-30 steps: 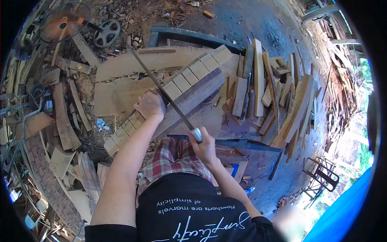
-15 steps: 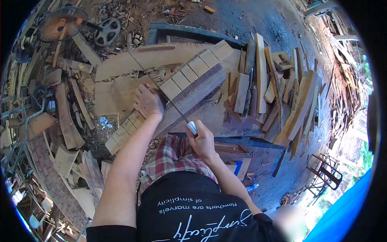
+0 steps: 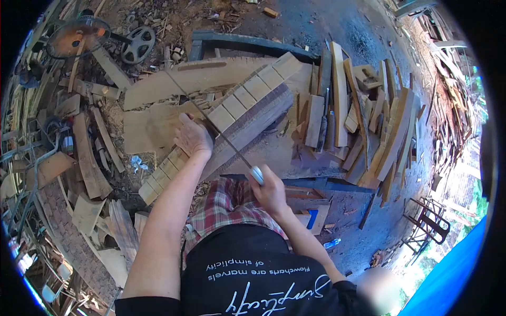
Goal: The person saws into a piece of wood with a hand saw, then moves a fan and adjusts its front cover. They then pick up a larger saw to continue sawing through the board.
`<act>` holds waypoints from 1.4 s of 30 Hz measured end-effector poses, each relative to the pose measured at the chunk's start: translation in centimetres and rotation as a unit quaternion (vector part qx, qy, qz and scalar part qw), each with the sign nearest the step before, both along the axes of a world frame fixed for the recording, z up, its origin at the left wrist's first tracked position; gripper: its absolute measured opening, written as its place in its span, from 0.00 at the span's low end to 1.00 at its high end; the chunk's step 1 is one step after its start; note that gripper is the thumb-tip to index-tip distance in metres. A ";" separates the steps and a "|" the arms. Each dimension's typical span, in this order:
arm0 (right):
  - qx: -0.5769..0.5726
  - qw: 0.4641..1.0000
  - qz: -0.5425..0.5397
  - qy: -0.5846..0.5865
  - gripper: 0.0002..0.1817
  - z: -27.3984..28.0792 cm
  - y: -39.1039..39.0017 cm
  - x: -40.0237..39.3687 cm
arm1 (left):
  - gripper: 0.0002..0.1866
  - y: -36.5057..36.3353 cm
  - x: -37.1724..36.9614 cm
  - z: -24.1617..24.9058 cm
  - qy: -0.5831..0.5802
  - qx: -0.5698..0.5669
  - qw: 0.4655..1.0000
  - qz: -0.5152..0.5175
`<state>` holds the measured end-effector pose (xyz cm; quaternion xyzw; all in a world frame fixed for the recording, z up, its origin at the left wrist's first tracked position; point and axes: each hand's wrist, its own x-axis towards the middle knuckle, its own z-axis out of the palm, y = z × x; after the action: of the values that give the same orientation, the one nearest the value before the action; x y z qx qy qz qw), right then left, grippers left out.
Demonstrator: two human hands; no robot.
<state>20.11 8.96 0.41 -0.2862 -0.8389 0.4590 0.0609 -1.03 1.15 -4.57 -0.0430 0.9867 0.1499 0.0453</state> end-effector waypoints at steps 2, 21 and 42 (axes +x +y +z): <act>-0.023 1.000 -0.007 -0.019 0.13 0.9 0.3 5.8 | 0.09 -0.3 0.2 -0.2 0.001 0.017 1.000 0.002; -0.042 0.999 -0.007 0.005 0.11 0.2 0.4 2.4 | 0.07 0.1 -0.1 0.3 -0.029 -0.023 0.999 -0.001; -0.019 1.000 0.001 -0.023 0.14 1.0 -0.2 5.2 | 0.06 0.0 -0.1 0.2 -0.019 -0.004 1.000 -0.011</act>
<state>25.27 8.75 1.41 -0.2966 -0.8316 0.4682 0.0361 -1.16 1.19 -4.37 -0.0356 0.9866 0.1448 0.0656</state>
